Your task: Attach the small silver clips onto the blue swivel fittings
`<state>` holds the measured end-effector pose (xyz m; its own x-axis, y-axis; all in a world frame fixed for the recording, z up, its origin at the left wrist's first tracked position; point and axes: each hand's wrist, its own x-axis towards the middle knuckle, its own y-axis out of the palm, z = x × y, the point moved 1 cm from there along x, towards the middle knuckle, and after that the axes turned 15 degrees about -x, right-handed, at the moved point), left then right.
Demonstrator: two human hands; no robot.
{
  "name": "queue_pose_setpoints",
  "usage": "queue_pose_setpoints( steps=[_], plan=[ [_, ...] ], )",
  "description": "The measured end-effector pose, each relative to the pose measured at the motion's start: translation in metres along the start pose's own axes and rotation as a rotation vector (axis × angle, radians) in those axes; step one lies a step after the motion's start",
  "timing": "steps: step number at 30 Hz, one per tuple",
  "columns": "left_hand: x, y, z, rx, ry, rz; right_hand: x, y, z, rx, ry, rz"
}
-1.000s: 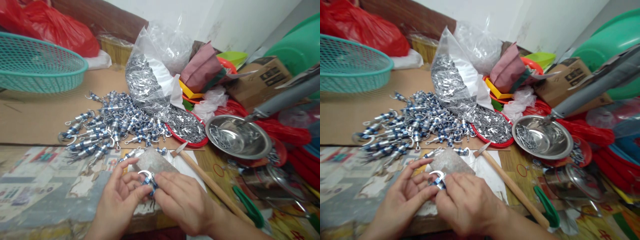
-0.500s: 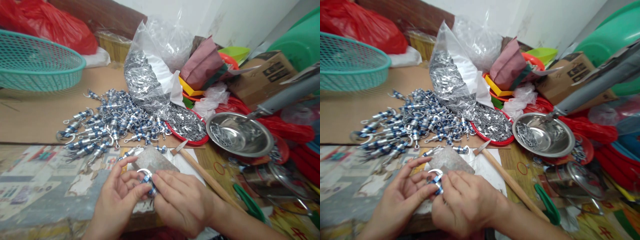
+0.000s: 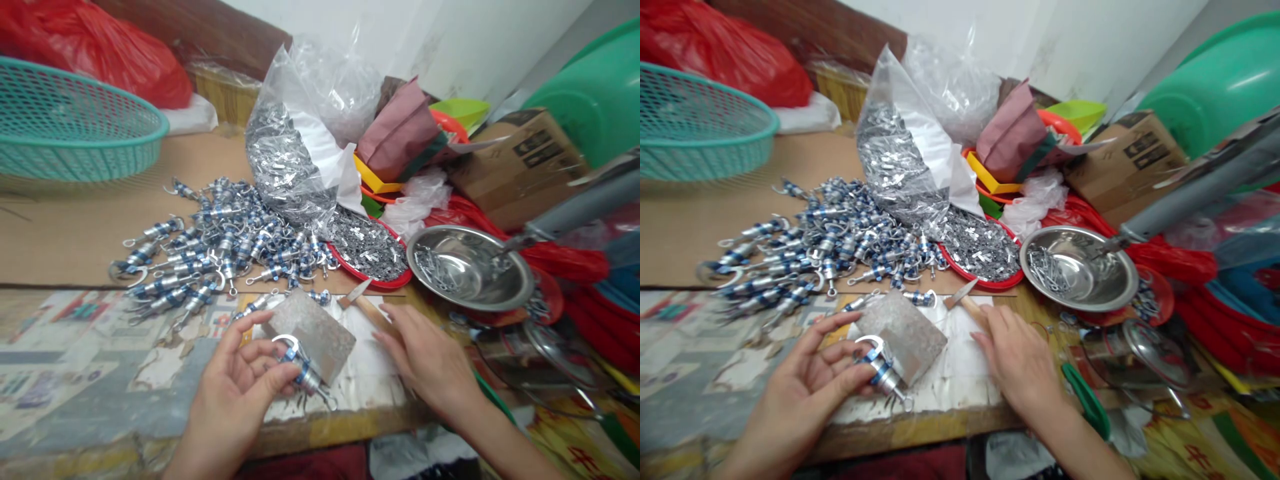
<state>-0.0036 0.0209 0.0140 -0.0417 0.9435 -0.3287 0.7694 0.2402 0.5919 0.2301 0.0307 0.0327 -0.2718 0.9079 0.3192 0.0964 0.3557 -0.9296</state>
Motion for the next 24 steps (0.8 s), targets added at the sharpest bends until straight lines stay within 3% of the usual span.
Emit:
queue_pose_setpoints(
  steps=[2, 4, 7, 10, 13, 17, 20, 24],
  plan=[
    [0.0, 0.0, 0.0, 0.007, 0.003, 0.006, -0.009, 0.013, -0.019, 0.021, 0.075, 0.223],
    [0.0, -0.001, 0.0, 0.012, 0.006, 0.001, -0.015, 0.016, -0.027, 0.153, 0.141, 0.288],
    [0.001, -0.001, 0.001, 0.016, 0.011, 0.013, -0.017, -0.001, -0.02, 0.285, 0.166, 0.137],
    [0.002, -0.002, 0.001, 0.023, 0.011, 0.025, -0.014, -0.026, 0.002, 0.331, 0.006, -0.013],
    [0.002, -0.004, 0.001, 0.025, 0.01, 0.023, -0.013, -0.042, 0.022, 0.318, -0.185, -0.021],
    [0.003, -0.006, 0.002, 0.042, -0.001, 0.073, -0.017, -0.045, 0.032, 0.238, -0.333, 0.047],
    [0.004, -0.007, 0.003, 0.037, -0.007, 0.073, -0.018, -0.048, 0.029, 0.21, -0.354, 0.02],
    [0.003, -0.007, 0.003, 0.037, -0.002, 0.055, -0.018, -0.054, 0.024, 0.235, -0.248, -0.153]
  ],
)
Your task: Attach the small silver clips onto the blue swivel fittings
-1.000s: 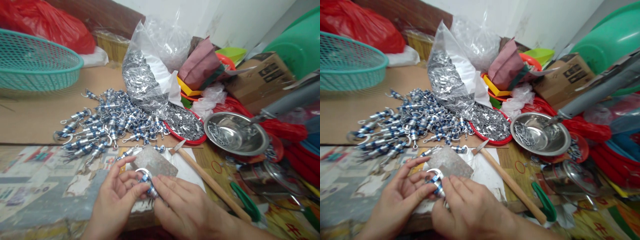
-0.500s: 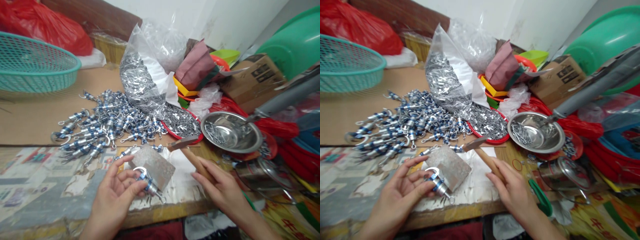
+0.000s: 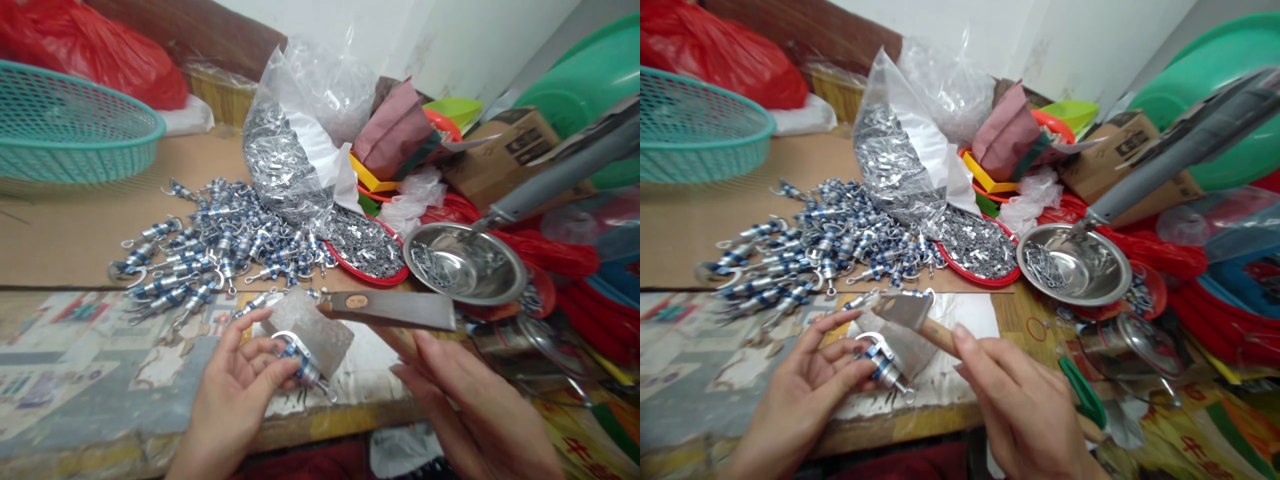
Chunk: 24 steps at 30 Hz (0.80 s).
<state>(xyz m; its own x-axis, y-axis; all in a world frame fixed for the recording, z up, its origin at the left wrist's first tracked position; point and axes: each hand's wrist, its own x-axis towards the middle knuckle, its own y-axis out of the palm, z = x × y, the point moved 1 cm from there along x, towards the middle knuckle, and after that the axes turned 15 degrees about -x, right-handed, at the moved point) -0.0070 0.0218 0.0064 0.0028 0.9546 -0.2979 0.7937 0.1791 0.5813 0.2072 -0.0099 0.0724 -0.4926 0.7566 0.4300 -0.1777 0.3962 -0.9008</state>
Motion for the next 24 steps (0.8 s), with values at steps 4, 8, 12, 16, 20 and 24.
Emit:
queue_pose_setpoints(
  steps=[4, 8, 12, 16, 20, 24],
  plan=[
    [0.001, 0.001, 0.0, -0.011, 0.003, -0.012, -0.007, 0.006, 0.004, 0.005, -0.039, 0.129],
    [0.0, 0.004, 0.0, -0.021, 0.02, -0.029, -0.018, 0.011, 0.008, 0.009, 0.007, 0.079],
    [-0.002, 0.005, 0.0, -0.028, 0.041, -0.067, -0.023, 0.016, 0.006, 0.094, 0.041, 0.116],
    [-0.001, -0.001, -0.005, 0.186, 0.026, -0.038, -0.019, 0.029, -0.022, 0.128, 0.331, 0.09],
    [0.001, -0.007, -0.016, 0.588, 0.349, 0.068, -0.012, 0.044, -0.055, 0.196, 0.448, 0.386],
    [0.005, -0.003, -0.024, 0.725, 0.53, 0.155, 0.018, 0.056, -0.078, 0.038, 0.406, 0.35]
  ],
)
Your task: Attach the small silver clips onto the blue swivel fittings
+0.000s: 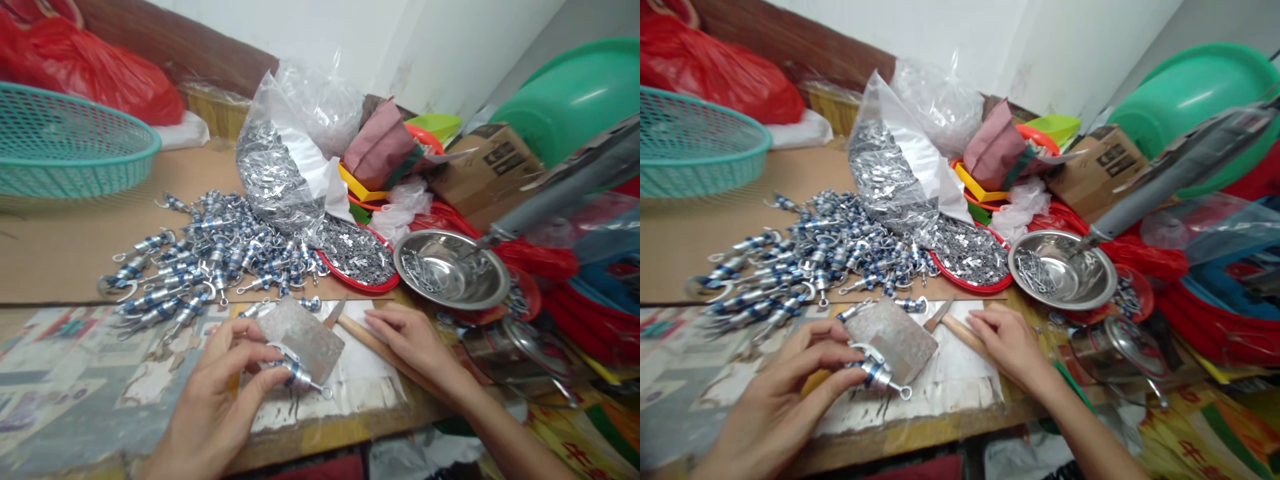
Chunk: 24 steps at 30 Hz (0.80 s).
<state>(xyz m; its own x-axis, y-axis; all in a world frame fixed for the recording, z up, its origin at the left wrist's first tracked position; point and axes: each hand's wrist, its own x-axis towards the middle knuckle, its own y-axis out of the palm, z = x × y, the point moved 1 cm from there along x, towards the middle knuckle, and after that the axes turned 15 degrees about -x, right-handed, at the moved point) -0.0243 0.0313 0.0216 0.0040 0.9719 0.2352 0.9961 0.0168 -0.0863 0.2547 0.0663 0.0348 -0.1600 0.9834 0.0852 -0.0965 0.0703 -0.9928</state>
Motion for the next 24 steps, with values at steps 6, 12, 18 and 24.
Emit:
queue_pose_setpoints(
  steps=[6, 12, 18, 24],
  plan=[
    [0.011, 0.003, -0.007, -0.028, -0.08, 0.11, 0.091, 0.009, -0.016, -0.163, 0.115, -0.136],
    [0.011, -0.004, -0.008, 0.0, -0.099, 0.139, 0.107, 0.008, -0.015, -0.143, 0.121, -0.186],
    [0.006, -0.007, -0.006, -0.007, -0.04, 0.102, 0.049, -0.015, 0.042, 0.12, -0.008, -0.305],
    [0.004, -0.001, -0.006, -0.065, -0.002, 0.01, -0.009, -0.013, 0.11, 0.68, -0.466, -0.34]
  ],
)
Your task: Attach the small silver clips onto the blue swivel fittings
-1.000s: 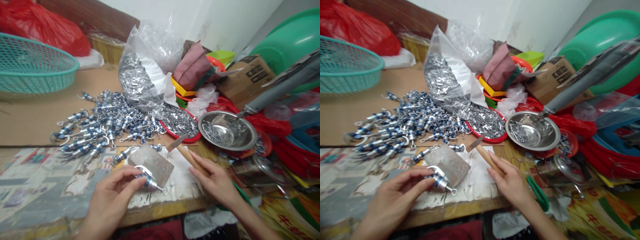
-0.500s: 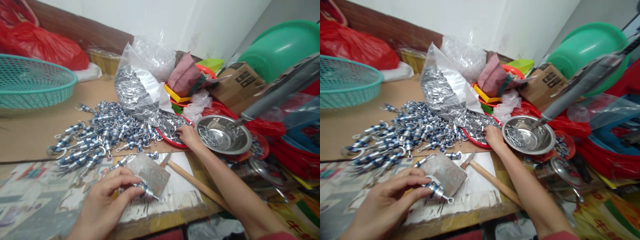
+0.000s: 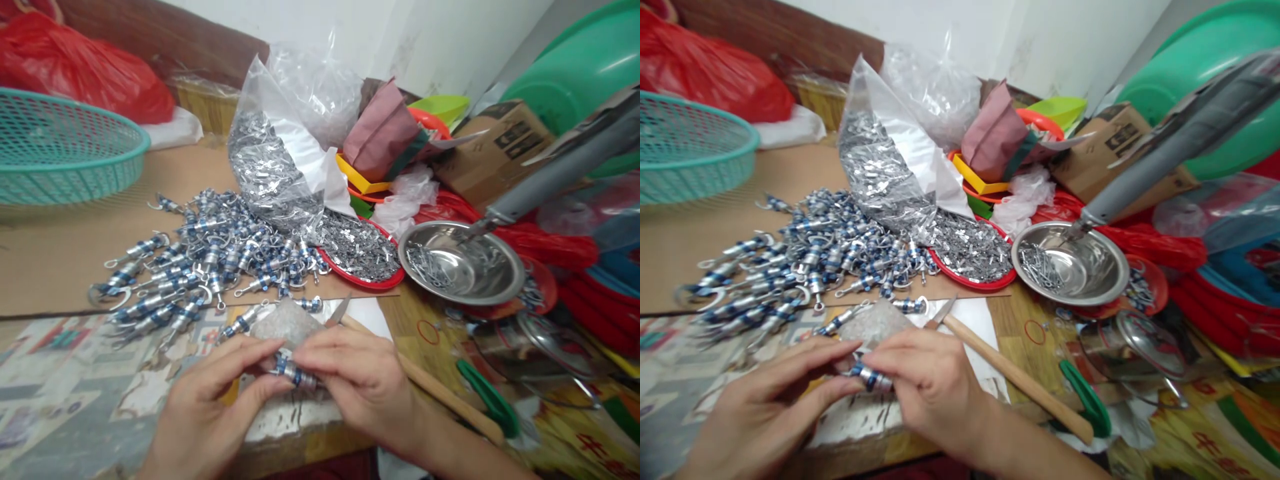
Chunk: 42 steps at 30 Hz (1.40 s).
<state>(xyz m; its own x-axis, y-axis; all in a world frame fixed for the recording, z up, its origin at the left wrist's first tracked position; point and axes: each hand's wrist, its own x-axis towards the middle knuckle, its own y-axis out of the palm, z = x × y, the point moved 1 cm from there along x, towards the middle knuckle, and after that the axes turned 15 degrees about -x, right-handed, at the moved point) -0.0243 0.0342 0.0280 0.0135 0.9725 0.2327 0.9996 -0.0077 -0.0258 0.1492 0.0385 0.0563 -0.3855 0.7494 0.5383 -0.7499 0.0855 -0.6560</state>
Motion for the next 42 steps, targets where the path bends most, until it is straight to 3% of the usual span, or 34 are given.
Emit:
queue_pose_setpoints(
  steps=[6, 11, 15, 18, 22, 24, 28, 32, 34, 37, 40, 42],
  plan=[
    [0.003, 0.001, -0.006, -0.012, 0.072, 0.093, 0.0, 0.008, 0.004, 0.033, 0.009, -0.03],
    [0.001, -0.001, -0.005, -0.024, -0.008, 0.148, -0.011, 0.005, 0.004, -0.032, -0.019, -0.068],
    [-0.002, -0.004, -0.004, -0.04, -0.042, 0.156, -0.02, 0.003, 0.002, -0.267, -0.243, -0.043],
    [-0.003, -0.005, -0.006, 0.074, 0.03, 0.144, -0.019, -0.001, 0.002, -0.409, -0.395, -0.028],
    [-0.004, -0.006, -0.01, 0.158, 0.148, 0.109, -0.014, -0.003, 0.006, -0.44, -0.41, -0.041],
    [-0.004, -0.008, -0.011, 0.141, 0.098, 0.102, -0.014, -0.002, 0.005, -0.401, -0.346, -0.074],
    [-0.007, -0.009, -0.012, 0.079, -0.13, 0.179, -0.019, 0.005, 0.004, -0.253, -0.23, -0.085],
    [-0.017, 0.002, -0.011, -0.294, -0.392, -0.031, -0.02, 0.005, 0.01, -0.064, -0.011, -0.054],
    [-0.02, 0.007, -0.01, -0.444, -0.482, -0.135, -0.014, 0.0, 0.011, 0.001, 0.073, 0.043],
    [-0.019, 0.011, -0.007, -0.484, -0.56, -0.138, 0.003, -0.013, -0.009, -0.076, 0.094, 0.18],
    [-0.014, 0.01, -0.005, -0.521, -0.626, -0.078, 0.027, -0.032, -0.062, -0.581, 0.204, 0.089],
    [-0.011, 0.009, -0.005, -0.543, -0.638, -0.052, 0.04, -0.041, -0.101, -0.697, 0.251, 0.113]
  ],
)
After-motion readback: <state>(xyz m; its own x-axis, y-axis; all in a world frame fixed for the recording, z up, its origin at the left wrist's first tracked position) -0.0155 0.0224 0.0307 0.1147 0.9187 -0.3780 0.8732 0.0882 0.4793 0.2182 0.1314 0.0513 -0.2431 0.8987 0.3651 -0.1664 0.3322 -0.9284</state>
